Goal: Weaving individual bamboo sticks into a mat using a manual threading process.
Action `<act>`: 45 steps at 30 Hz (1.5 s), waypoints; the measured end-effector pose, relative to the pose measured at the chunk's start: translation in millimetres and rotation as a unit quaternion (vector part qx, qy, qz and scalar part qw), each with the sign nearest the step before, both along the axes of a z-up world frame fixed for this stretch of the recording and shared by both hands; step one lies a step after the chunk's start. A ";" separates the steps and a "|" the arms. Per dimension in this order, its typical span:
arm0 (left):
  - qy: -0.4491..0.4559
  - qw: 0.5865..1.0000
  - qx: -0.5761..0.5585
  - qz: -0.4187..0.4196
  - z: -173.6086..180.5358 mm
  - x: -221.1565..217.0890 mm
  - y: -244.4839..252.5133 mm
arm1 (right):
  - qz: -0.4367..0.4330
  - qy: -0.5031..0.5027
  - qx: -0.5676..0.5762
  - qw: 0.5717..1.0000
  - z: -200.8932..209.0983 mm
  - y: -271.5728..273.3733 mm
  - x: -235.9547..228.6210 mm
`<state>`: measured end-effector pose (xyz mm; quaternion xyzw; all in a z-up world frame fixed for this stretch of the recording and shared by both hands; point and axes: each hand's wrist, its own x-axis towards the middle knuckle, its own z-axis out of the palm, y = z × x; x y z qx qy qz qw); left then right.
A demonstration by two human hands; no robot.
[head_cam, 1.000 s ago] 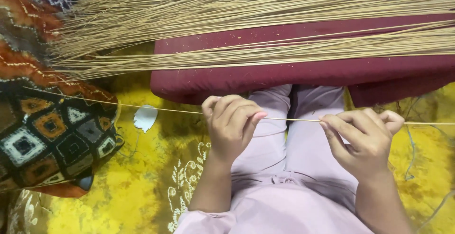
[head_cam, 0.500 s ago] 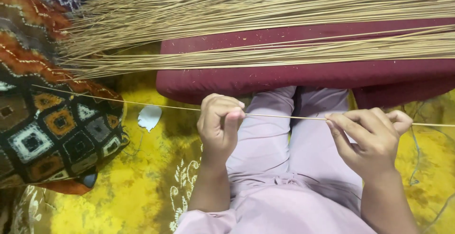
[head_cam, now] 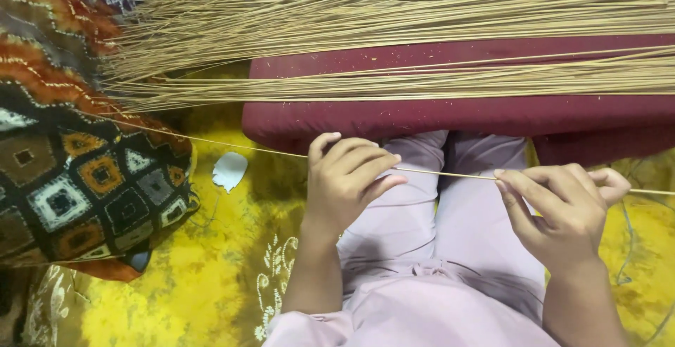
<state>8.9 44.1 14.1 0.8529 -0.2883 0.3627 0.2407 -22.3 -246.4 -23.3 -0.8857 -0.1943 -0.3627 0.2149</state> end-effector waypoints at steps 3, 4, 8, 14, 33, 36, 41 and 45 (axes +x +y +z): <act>0.013 0.999 -0.023 -0.032 -5.9 1.6 -3.5 | 0.002 0.005 -0.012 1.000 -0.3 -3.3 0.6; 0.013 0.999 -0.023 -0.032 -4.5 1.6 -4.0 | 0.002 0.005 -0.013 1.000 0.0 -3.3 0.8; -0.011 0.999 -0.032 -0.024 -0.5 1.7 -1.8 | 0.003 0.010 -0.004 1.000 -0.9 -5.9 2.0; -0.035 0.995 -0.071 0.053 3.5 -1.0 18.2 | -0.014 0.005 -0.012 1.000 -3.2 -15.1 2.9; -0.054 0.996 0.026 0.072 -27.6 -4.9 -72.6 | 0.024 0.015 0.001 1.000 -14.1 -26.3 0.9; -0.035 0.993 0.071 0.087 -28.0 2.8 -49.7 | 0.019 0.026 0.028 0.999 -26.2 -52.4 -0.1; 0.017 0.987 0.070 0.143 -24.7 1.5 1.7 | 0.004 0.169 0.117 0.979 -111.9 -159.5 22.0; -0.005 0.986 0.064 0.151 -36.5 9.2 52.9 | 0.008 0.199 0.127 0.972 -115.9 -168.3 30.2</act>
